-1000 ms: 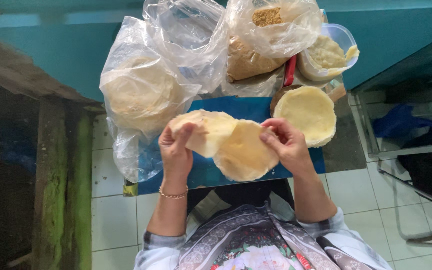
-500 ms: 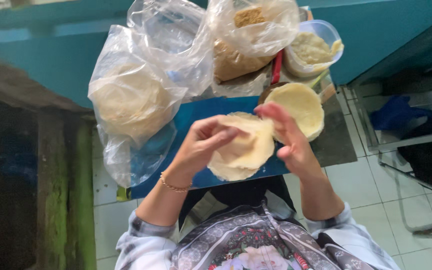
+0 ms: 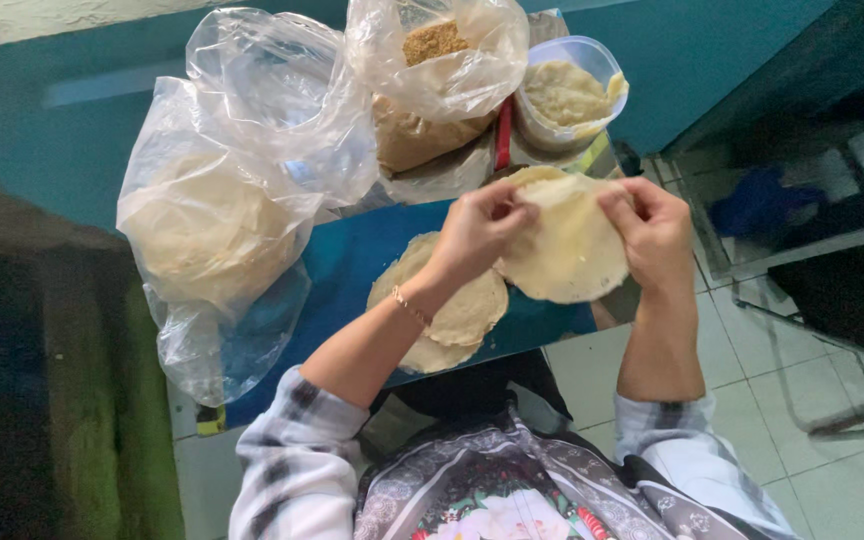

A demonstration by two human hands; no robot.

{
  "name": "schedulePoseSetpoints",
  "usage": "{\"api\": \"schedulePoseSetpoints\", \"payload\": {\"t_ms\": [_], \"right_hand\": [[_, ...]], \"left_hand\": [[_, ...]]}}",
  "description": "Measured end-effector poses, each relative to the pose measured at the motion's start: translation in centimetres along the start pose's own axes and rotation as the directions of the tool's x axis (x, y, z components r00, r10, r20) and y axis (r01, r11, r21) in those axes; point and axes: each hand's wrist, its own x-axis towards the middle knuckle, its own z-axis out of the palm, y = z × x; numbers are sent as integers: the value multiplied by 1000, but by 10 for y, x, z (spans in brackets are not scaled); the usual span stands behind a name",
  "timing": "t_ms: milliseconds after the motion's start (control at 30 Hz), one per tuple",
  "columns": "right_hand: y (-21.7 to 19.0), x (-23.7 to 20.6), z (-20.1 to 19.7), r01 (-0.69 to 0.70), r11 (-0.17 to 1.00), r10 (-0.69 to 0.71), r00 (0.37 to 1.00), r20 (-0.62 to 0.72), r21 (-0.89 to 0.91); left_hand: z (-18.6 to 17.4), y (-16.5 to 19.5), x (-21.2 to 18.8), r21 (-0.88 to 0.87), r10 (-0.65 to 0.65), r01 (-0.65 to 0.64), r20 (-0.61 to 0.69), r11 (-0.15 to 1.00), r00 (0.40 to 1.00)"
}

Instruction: The person tears pieces from a stack of thin dough sheets and presses them into a round pan, building up a dough lining. They then hold the pan and use a knife to trim the excess dough from its edge.

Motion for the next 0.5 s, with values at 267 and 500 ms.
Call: {"api": "schedulePoseSetpoints", "payload": {"t_ms": [267, 500], "right_hand": [[27, 23, 23, 139, 898, -156, 988, -6, -418], [24, 18, 25, 205, 871, -245, 969, -32, -446]], "left_hand": [[-7, -30, 29, 432, 96, 11, -226, 902, 969], [-12, -38, 30, 387, 195, -96, -224, 917, 955]]}}
